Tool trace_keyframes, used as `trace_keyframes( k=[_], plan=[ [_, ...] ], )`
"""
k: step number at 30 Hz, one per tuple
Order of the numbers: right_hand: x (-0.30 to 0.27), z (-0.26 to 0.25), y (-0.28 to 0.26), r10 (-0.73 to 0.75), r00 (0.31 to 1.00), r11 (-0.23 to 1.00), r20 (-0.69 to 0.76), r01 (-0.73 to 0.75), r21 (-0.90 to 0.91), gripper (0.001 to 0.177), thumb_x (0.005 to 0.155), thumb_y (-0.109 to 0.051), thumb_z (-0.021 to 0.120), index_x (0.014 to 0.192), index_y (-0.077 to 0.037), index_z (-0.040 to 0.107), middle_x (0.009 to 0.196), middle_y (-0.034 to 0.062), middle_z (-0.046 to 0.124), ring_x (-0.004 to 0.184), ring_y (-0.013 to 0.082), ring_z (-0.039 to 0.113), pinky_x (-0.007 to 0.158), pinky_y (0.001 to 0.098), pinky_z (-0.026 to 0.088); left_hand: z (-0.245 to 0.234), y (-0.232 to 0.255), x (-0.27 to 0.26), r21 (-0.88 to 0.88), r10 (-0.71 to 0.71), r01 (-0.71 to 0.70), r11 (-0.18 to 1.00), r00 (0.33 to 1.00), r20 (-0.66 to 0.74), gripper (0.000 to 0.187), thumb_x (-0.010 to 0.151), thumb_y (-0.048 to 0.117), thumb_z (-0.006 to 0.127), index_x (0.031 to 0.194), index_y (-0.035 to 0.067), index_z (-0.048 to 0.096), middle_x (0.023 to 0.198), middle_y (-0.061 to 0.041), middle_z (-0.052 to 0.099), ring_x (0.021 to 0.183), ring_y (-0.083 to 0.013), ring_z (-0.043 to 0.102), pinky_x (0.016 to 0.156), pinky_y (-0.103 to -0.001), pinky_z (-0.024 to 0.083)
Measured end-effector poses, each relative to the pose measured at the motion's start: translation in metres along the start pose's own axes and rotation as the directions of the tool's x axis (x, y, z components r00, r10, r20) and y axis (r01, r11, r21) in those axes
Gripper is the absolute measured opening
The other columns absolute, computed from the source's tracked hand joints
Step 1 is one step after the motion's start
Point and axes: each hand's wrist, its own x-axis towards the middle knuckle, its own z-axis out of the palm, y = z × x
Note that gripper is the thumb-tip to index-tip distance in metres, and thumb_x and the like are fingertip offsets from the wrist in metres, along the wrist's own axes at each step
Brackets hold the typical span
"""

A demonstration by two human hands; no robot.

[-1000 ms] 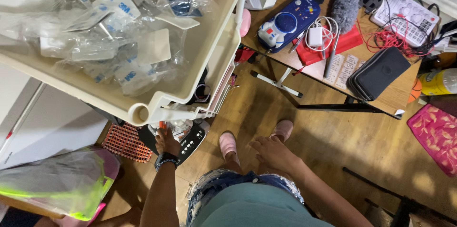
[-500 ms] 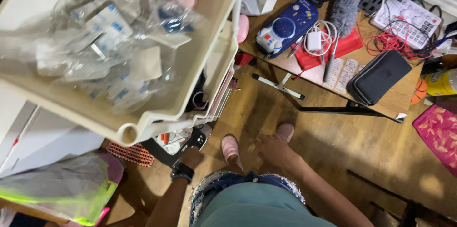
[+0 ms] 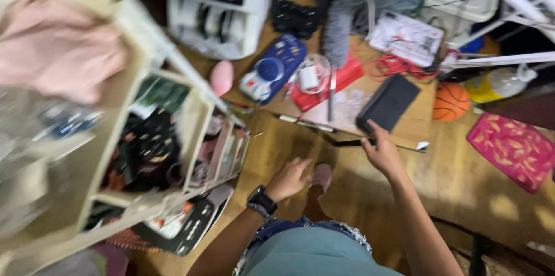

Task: The person organizes various small items on a cluttered desk. They handle a wallet, a red cable, a face mask, and a pink organizer tray, moving and arranging them into place.

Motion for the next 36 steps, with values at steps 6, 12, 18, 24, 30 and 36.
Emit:
trace_keyframes(
  k=[6, 12, 18, 24, 30, 36],
  plan=[
    [0.029, -0.028, 0.092, 0.533, 0.813, 0.568, 0.233, -0.548, 0.614, 0.075, 0.097, -0.027, 0.064, 0.162, -0.021, 0.029, 0.134, 0.0154, 0.053, 0.114, 0.0235, 0.056, 0.090, 0.0472, 0.054, 0.050, 0.053, 0.152, -0.091, 0.191, -0.220, 0.971, 0.949, -0.252, 0.045, 0.090, 0.011, 0.067, 0.132, -0.001, 0.059, 0.130, -0.023, 0.060, 0.123, -0.0395, 0.058, 0.107, -0.042, 0.047],
    [0.047, -0.035, 0.109, 0.477, 0.748, 0.362, 0.463, -0.646, 0.672, 0.084, 0.090, -0.037, 0.065, 0.161, -0.027, 0.022, 0.137, 0.0116, 0.056, 0.125, 0.0253, 0.055, 0.096, 0.0494, 0.052, 0.096, 0.064, 0.260, -0.125, -0.105, 0.072, 0.989, 0.955, -0.276, 0.062, 0.087, 0.027, 0.081, 0.135, -0.003, 0.056, 0.129, -0.027, 0.061, 0.123, -0.0402, 0.057, 0.106, -0.044, 0.045],
    [0.064, -0.058, 0.104, 0.371, 0.729, 0.190, 0.575, -0.666, 0.722, 0.074, 0.089, -0.051, 0.062, 0.152, -0.024, 0.034, 0.141, 0.0090, 0.057, 0.120, 0.0268, 0.062, 0.096, 0.0456, 0.052, 0.103, 0.110, 0.275, -0.354, -0.268, 0.235, 0.905, 0.962, -0.048, 0.061, 0.075, 0.027, 0.082, 0.127, -0.001, 0.064, 0.116, -0.021, 0.075, 0.106, -0.0321, 0.074, 0.094, -0.039, 0.058],
    [0.068, -0.037, 0.138, 0.377, 0.841, -0.276, 0.388, -0.298, 0.914, 0.053, 0.095, -0.047, 0.070, 0.129, -0.007, 0.058, 0.116, 0.0078, 0.069, 0.107, 0.0224, 0.068, 0.096, 0.0411, 0.057, 0.101, 0.171, 0.254, -0.120, 0.140, -0.149, 0.981, 0.986, -0.086, 0.064, 0.078, 0.018, 0.080, 0.136, 0.003, 0.057, 0.118, -0.019, 0.066, 0.106, -0.0366, 0.067, 0.091, -0.043, 0.056],
    [0.066, -0.056, 0.142, 0.418, 0.859, -0.361, 0.295, -0.141, 0.922, 0.058, 0.096, -0.050, 0.068, 0.128, -0.002, 0.062, 0.115, 0.0149, 0.071, 0.103, 0.0282, 0.068, 0.095, 0.0446, 0.056, 0.042, 0.179, 0.256, -0.350, 0.250, -0.207, 0.914, 0.965, 0.084, 0.064, 0.093, 0.034, 0.074, 0.145, 0.003, 0.053, 0.142, -0.019, 0.056, 0.133, -0.0311, 0.054, 0.111, -0.042, 0.044],
    [0.062, -0.112, 0.101, 0.386, 0.897, -0.271, 0.214, -0.111, 0.956, 0.065, 0.093, -0.045, 0.068, 0.142, -0.004, 0.053, 0.133, 0.0151, 0.066, 0.120, 0.0289, 0.065, 0.106, 0.0474, 0.051, 0.033, 0.172, 0.258, -0.401, 0.112, -0.070, 0.914, 0.990, 0.083, 0.070, 0.095, 0.036, 0.064, 0.152, 0.003, 0.041, 0.148, -0.019, 0.051, 0.139, -0.0309, 0.051, 0.114, -0.041, 0.041]
  ],
)
